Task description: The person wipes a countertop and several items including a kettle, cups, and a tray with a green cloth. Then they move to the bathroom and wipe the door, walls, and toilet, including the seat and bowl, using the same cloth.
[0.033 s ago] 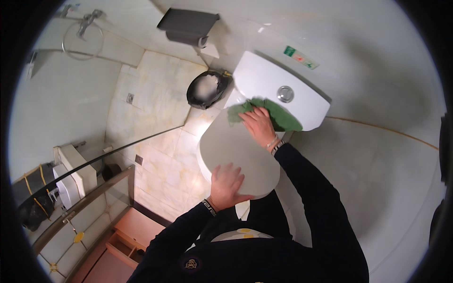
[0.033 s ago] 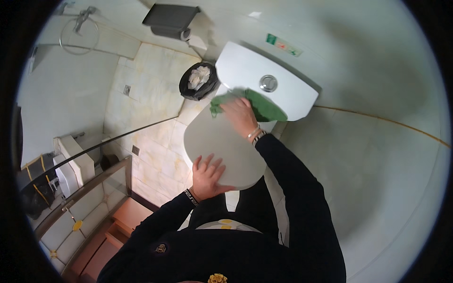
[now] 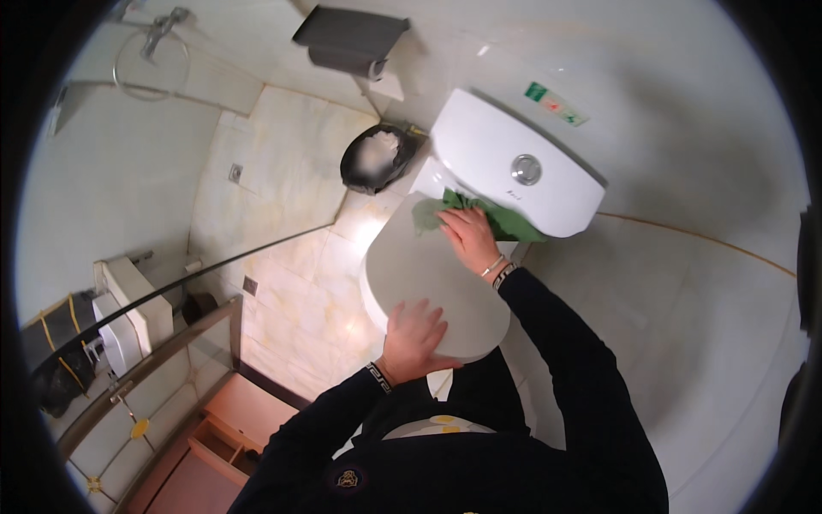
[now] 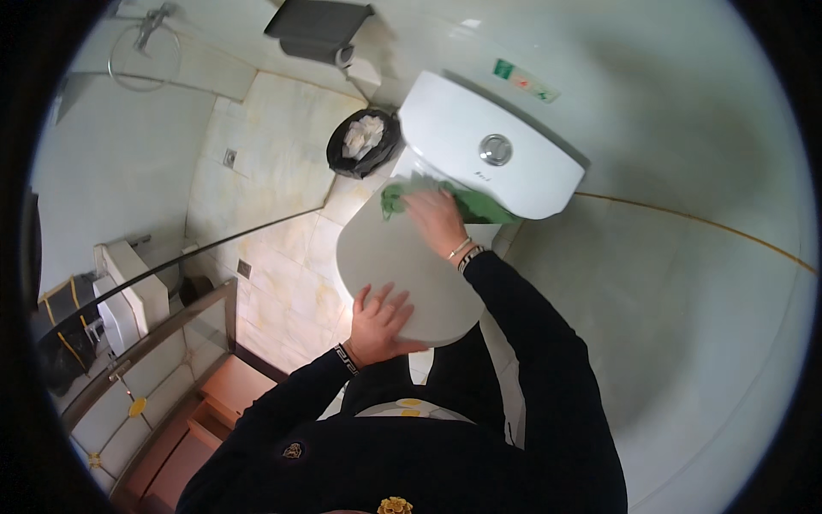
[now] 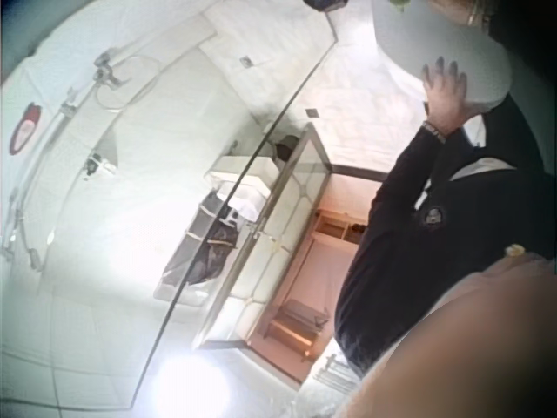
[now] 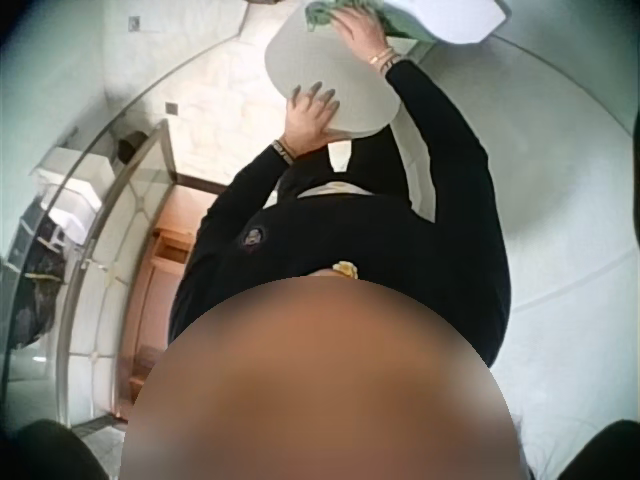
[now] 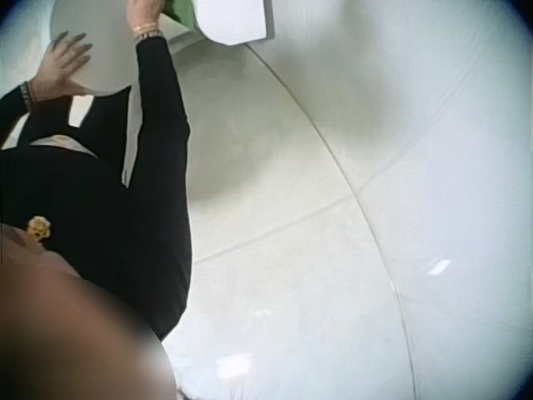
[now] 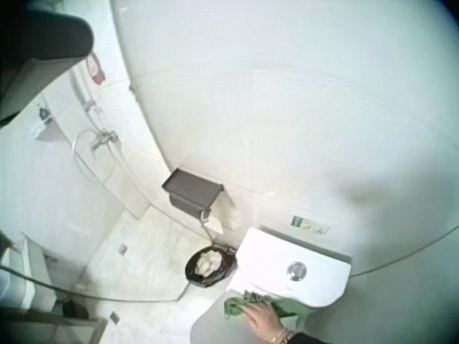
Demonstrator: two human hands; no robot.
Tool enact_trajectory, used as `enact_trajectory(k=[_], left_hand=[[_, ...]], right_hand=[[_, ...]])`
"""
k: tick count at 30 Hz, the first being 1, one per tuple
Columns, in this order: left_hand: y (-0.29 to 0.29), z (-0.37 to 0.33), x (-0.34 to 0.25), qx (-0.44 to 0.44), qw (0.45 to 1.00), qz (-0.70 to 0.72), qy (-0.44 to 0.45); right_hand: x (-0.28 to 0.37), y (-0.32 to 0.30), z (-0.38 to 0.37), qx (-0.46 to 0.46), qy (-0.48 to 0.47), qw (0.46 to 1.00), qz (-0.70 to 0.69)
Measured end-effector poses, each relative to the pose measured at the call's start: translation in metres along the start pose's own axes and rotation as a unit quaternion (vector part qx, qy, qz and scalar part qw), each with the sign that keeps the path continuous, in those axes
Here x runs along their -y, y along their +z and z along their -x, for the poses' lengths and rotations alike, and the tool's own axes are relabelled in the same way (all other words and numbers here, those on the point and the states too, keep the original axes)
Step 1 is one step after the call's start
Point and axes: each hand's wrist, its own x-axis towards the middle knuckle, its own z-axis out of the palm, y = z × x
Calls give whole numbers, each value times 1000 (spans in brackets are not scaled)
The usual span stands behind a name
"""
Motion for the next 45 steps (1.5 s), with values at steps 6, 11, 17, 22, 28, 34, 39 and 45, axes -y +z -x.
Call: enact_trajectory(k=[6,11,17,22,28,34,39,45], left_hand=[[-11,75,34,173,984,7,45],[15,136,58,165,986,-5,32],[40,164,66,160,987,10,1],[68,164,79,198,980,-30,-4],[81,170,82,229,972,-58,0],[82,166,84,240,969,-57,5],[81,166,82,245,968,-60,-4],[81,162,76,267,960,-79,-10]], right_hand=[[44,93,68,281,115,948,-90],[-2,114,86,293,309,882,203],[-72,152,25,216,430,845,234],[-114,211,-31,139,241,951,137],[-153,154,47,34,170,969,175],[-142,112,98,20,454,852,260],[-110,194,1,-87,294,951,45],[-130,187,7,-27,199,978,53]])
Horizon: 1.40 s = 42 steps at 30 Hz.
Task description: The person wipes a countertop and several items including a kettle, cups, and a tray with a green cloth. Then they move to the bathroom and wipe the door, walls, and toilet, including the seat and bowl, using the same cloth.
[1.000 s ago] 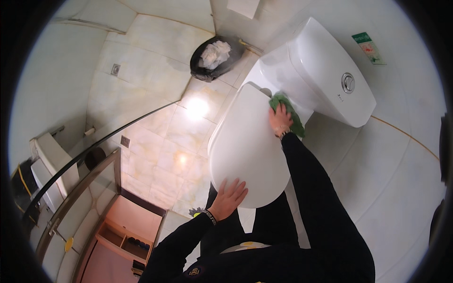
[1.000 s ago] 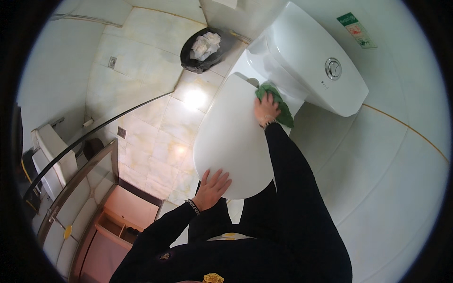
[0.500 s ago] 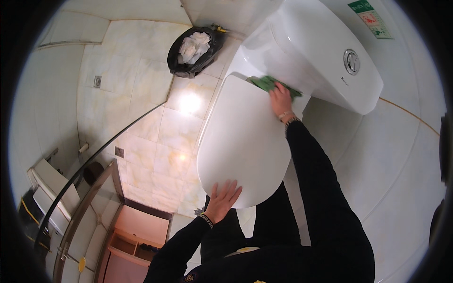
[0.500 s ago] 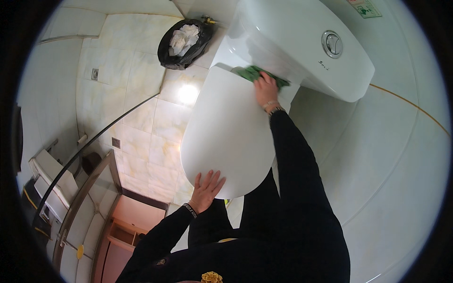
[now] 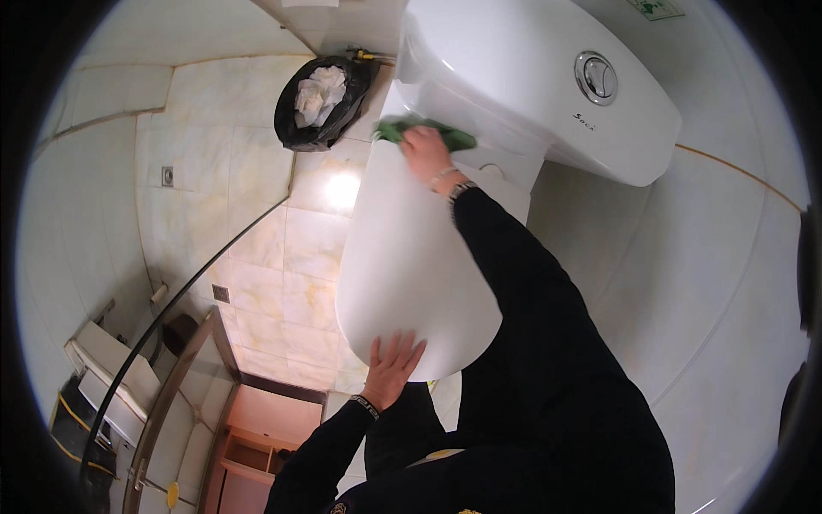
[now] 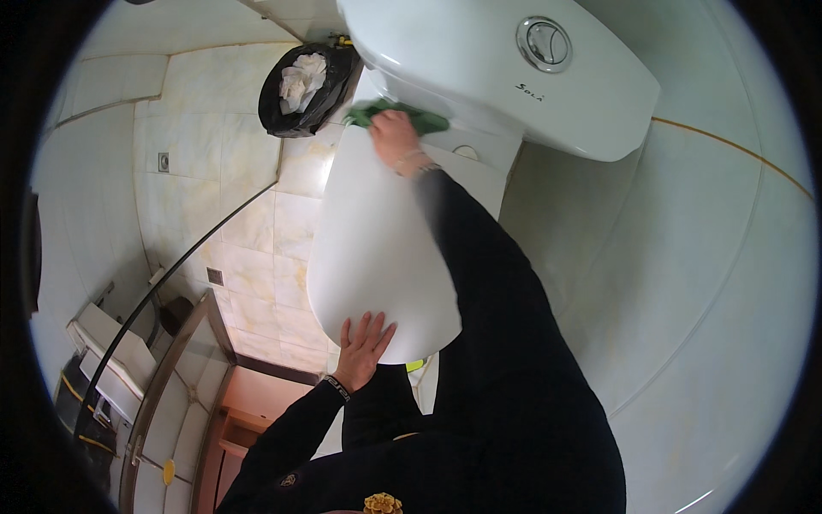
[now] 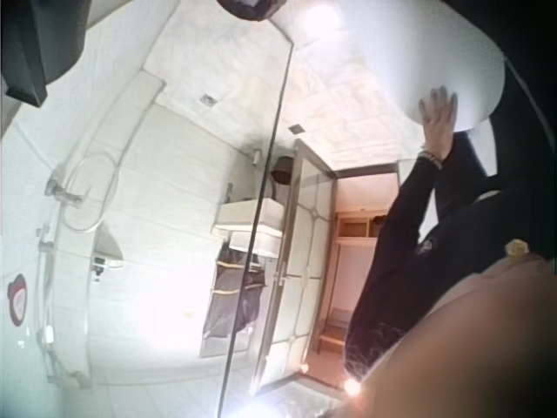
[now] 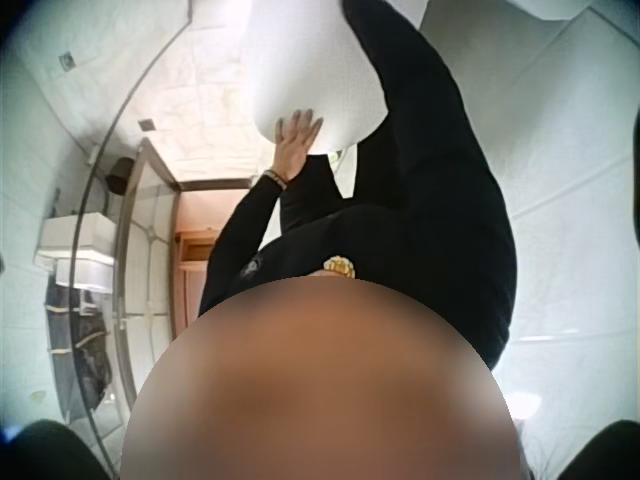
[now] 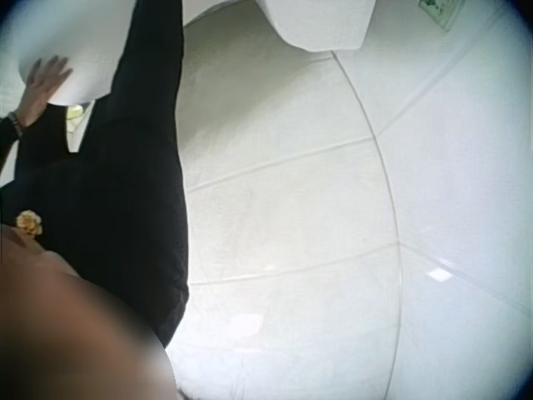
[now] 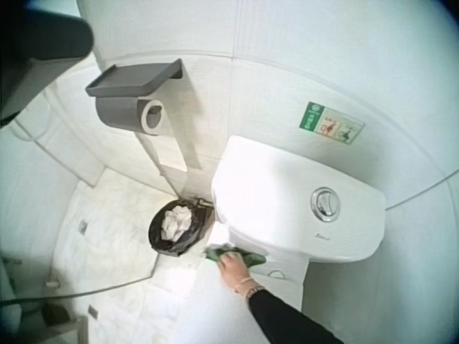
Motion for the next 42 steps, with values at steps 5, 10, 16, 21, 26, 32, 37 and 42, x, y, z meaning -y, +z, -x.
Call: enact_trajectory(k=[5,10,16,21,26,32,37,42], left_hand=[[-3,0,-1,-5,999,31,-4],[-1,-1,0,3,998,66,-14],[-3,3,-2,-3,998,62,-11],[-8,4,-5,9,1000,-10,4],[-16,4,-7,-2,1000,25,2],[-24,-1,-6,-4,998,67,0],[-29,-2,-6,-19,996,81,4],[-29,1,-8,-14,998,64,6]], right_hand=[[-91,-90,82,-2,103,979,175],[-110,-110,109,-21,310,901,304],[-8,-18,22,-101,114,988,38],[37,22,-39,9,-46,996,72],[-16,-36,8,55,-68,994,63],[-47,-77,67,-16,107,990,86],[9,-12,-1,0,-23,992,120],[41,25,-75,4,-72,967,246]])
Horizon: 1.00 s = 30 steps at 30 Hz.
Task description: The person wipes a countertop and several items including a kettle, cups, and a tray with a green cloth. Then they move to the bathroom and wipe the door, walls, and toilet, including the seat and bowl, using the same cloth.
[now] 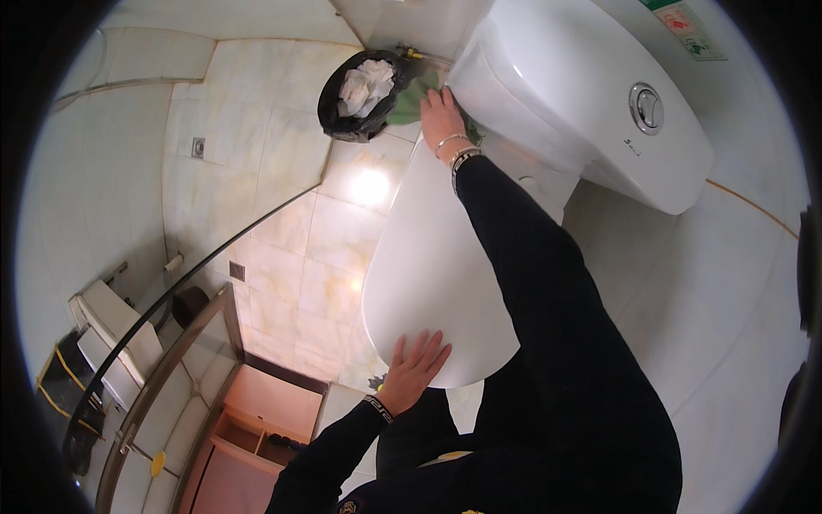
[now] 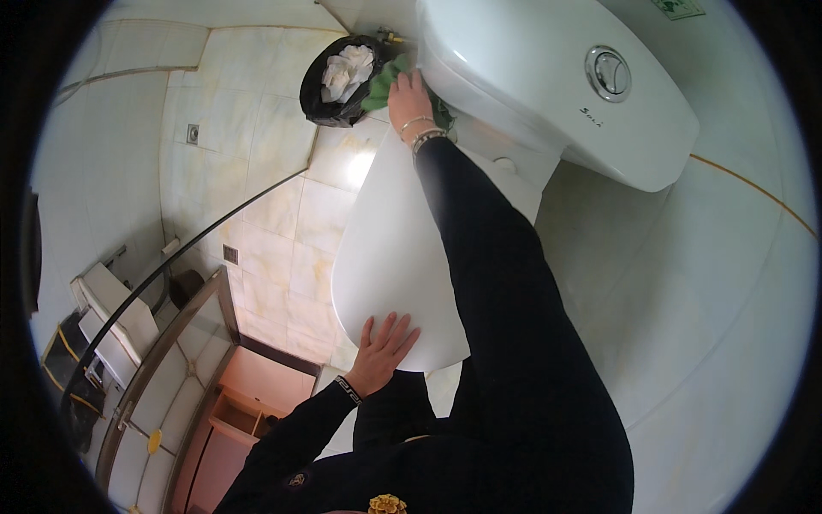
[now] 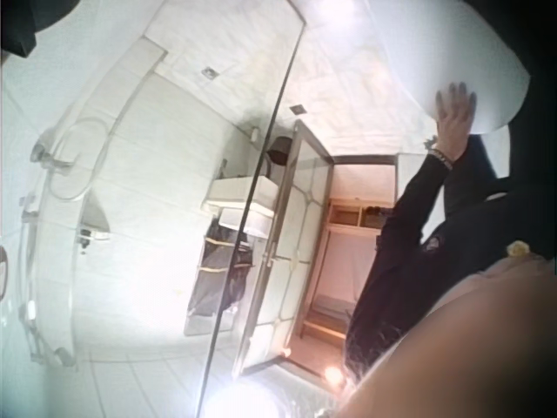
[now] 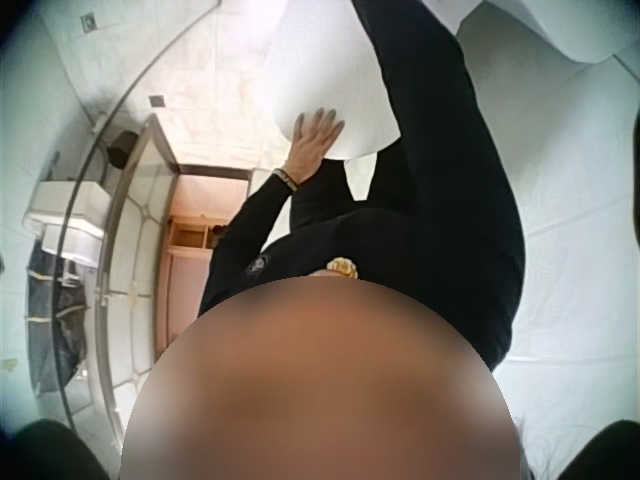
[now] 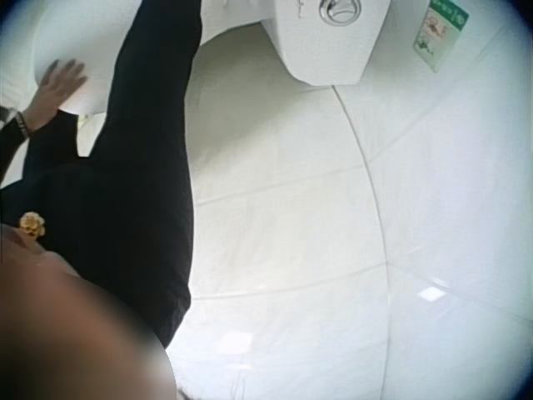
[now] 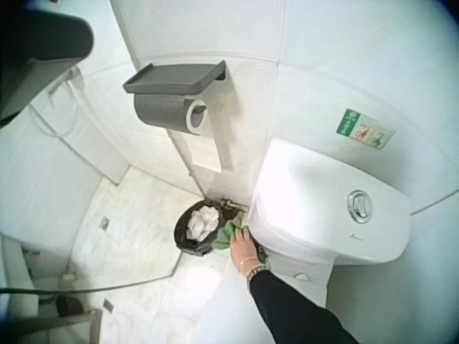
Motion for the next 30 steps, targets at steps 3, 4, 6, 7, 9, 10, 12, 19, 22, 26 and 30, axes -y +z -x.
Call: enact_trajectory(k=[3,4,6,7,9,10,12,19,22,26,30], left_hand=[[-1,-2,0,-5,1000,5,0],[-2,-3,0,-15,1000,14,-1],[-5,-5,0,-2,1000,21,-1],[-7,-6,1,3,1000,30,-3],[-10,-6,0,9,1000,-18,9],[-13,-5,-1,9,999,-42,18],[-13,-5,-1,7,999,-49,21],[-13,-8,-5,-12,1000,23,7],[-23,-8,-10,-2,1000,20,2],[-41,-10,-17,3,1000,24,7],[-61,-15,-22,23,999,-1,43]], right_hand=[[-25,-2,16,101,-64,993,-6],[-37,-5,35,53,-92,994,-11],[-64,-15,73,132,-60,989,36],[-77,-23,96,108,11,993,-41],[-105,-43,130,164,161,973,-36],[-111,-58,139,170,205,964,-27],[-109,-61,132,199,223,954,-12],[-44,-13,89,37,26,981,-190],[-93,-25,124,37,-2,984,-173],[-182,-67,213,113,218,967,-71],[-228,-78,247,72,385,901,-189]])
